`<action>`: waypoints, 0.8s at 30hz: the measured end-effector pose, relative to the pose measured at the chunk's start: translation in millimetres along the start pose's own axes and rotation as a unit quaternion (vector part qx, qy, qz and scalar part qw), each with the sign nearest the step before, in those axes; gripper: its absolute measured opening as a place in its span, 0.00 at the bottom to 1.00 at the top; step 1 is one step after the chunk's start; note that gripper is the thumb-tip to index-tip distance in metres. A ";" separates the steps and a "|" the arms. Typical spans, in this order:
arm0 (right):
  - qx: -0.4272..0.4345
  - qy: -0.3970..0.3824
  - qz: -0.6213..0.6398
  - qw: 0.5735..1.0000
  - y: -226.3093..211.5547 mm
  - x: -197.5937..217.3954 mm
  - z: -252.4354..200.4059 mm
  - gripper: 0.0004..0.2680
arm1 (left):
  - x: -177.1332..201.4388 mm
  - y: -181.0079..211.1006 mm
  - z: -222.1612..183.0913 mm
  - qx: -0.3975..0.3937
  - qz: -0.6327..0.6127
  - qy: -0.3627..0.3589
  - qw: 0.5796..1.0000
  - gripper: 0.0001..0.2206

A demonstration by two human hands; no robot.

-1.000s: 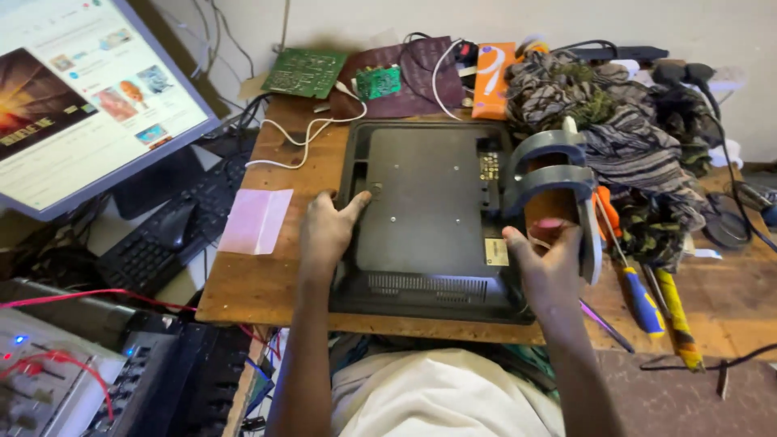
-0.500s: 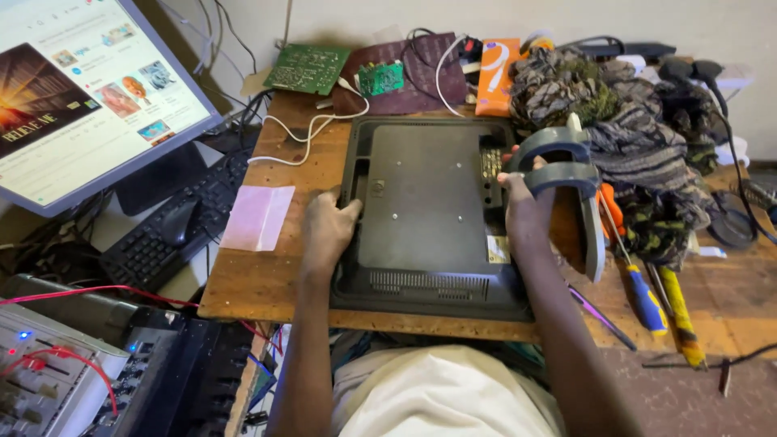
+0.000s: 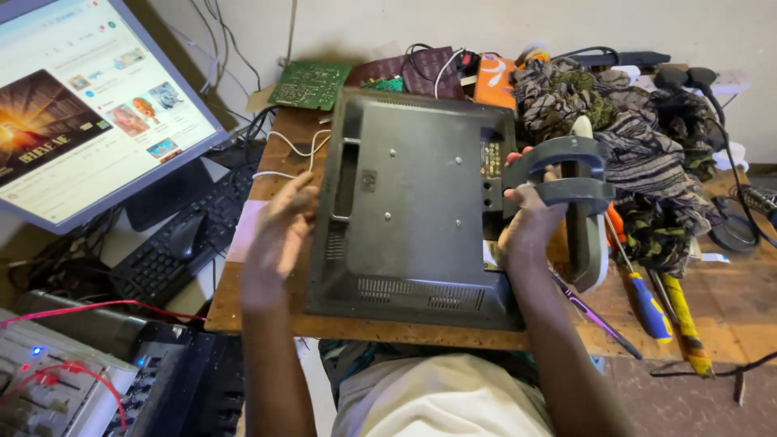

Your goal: The person is reassembling a computer monitor by screwing the back panel and stand into place, then cleaning it with a cloth.

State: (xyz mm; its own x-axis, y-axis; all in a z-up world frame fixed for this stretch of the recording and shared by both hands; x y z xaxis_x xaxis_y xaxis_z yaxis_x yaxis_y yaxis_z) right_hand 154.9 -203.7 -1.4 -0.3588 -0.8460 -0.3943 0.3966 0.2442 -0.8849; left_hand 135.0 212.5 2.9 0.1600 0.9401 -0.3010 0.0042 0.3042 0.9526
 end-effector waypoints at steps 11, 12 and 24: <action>-0.144 0.107 0.413 0.893 -1.8 -46.9 -1.4 0.21 | -102.6 113.0 -21.8 -0.281 -0.452 -0.346 0.772 0.56; -0.142 0.108 0.414 0.892 -1.2 -51.7 3.1 0.21 | -113.3 122.2 -21.2 -0.281 -0.452 -0.348 0.772 0.56; -0.232 0.143 0.461 0.845 8.6 -94.2 6.3 0.16 | -109.6 159.6 -64.4 -0.475 -0.429 0.139 0.755 0.49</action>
State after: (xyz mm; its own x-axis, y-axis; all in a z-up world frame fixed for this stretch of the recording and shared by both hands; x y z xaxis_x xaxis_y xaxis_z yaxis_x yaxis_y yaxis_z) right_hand 197.4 -124.9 29.7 -0.2944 -0.0625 -0.9536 0.2693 0.9520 -0.1455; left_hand 54.5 167.9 185.0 0.2866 0.2892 -0.9134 -0.7435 0.6683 -0.0217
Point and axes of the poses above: each hand's wrist, its own z-axis towards the middle knuckle, its own x-axis out of the back of the hand, y = z × x, the point moved 10 cm from there along z, towards the middle knuckle, and after that the axes turned 9 degrees about -y, right-handed, at the moved point
